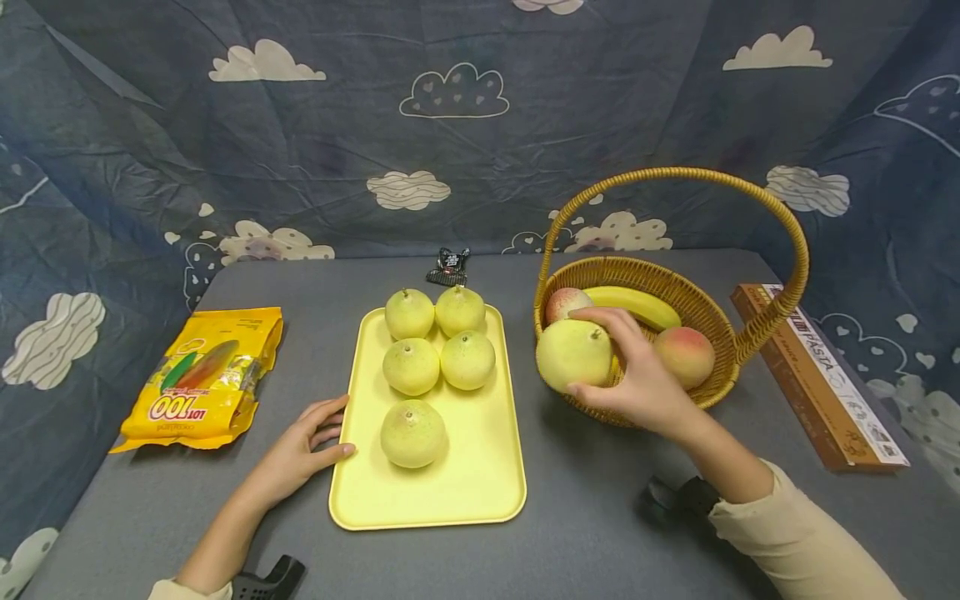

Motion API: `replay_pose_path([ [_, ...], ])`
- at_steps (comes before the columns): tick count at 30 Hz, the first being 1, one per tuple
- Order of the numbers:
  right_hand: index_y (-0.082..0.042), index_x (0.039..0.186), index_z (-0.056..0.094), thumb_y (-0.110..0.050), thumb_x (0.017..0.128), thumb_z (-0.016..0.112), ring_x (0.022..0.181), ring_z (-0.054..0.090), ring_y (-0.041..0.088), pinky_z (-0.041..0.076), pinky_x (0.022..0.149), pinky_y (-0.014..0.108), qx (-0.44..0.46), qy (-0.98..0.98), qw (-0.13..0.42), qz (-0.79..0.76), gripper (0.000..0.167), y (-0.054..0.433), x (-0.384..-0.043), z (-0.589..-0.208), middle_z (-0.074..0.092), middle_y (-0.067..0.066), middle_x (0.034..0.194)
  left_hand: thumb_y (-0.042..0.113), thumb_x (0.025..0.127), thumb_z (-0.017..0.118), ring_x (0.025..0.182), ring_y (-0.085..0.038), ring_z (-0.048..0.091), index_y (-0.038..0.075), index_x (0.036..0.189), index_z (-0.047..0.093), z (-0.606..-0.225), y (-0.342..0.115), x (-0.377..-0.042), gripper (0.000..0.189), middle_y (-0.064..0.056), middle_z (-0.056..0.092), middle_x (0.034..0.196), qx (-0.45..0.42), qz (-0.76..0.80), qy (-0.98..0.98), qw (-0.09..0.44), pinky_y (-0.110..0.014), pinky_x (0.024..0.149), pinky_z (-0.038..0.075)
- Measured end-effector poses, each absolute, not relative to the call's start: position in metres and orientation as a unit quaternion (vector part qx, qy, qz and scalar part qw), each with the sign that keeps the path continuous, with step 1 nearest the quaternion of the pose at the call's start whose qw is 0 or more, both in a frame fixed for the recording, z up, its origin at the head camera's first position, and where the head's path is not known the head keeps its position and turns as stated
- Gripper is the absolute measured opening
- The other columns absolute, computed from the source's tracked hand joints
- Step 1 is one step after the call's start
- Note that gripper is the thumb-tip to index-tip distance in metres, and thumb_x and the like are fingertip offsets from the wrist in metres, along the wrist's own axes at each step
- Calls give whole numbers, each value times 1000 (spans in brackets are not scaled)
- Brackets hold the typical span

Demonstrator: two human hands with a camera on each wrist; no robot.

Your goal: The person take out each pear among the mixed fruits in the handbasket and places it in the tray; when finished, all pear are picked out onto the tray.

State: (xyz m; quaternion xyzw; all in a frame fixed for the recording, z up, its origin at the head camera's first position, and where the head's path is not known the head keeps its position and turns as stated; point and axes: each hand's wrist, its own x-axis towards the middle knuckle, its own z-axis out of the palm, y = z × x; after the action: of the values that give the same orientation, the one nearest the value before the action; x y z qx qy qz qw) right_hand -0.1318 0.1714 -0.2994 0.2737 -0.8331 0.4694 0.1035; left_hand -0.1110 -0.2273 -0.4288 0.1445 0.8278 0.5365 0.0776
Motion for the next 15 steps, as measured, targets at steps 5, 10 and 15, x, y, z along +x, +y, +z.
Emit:
replay_pose_path([
  [5,-4,124,48,-4,60,79,106,40,18,39,87,27,300,-833,52,462,70,152,-130,-331,43,8,120,13,82,67,114,-33,40,-3,137,31,-429,-227,-111,68,-21,32,132,145,537,828,78,-33,93,42],
  [10,-15,126,48,-18,62,79,110,42,18,39,92,39,317,-839,22,441,71,138,-134,-377,43,2,121,13,81,68,114,-32,41,-4,137,31,-431,-228,-112,69,-21,32,131,147,534,829,73,-31,92,42],
  [15,-14,127,45,-17,61,79,107,44,16,40,92,37,313,-845,6,434,74,124,-132,-395,45,2,119,14,81,68,114,-32,41,-3,137,31,-430,-228,-111,69,-20,32,132,147,534,830,73,-31,92,42],
])
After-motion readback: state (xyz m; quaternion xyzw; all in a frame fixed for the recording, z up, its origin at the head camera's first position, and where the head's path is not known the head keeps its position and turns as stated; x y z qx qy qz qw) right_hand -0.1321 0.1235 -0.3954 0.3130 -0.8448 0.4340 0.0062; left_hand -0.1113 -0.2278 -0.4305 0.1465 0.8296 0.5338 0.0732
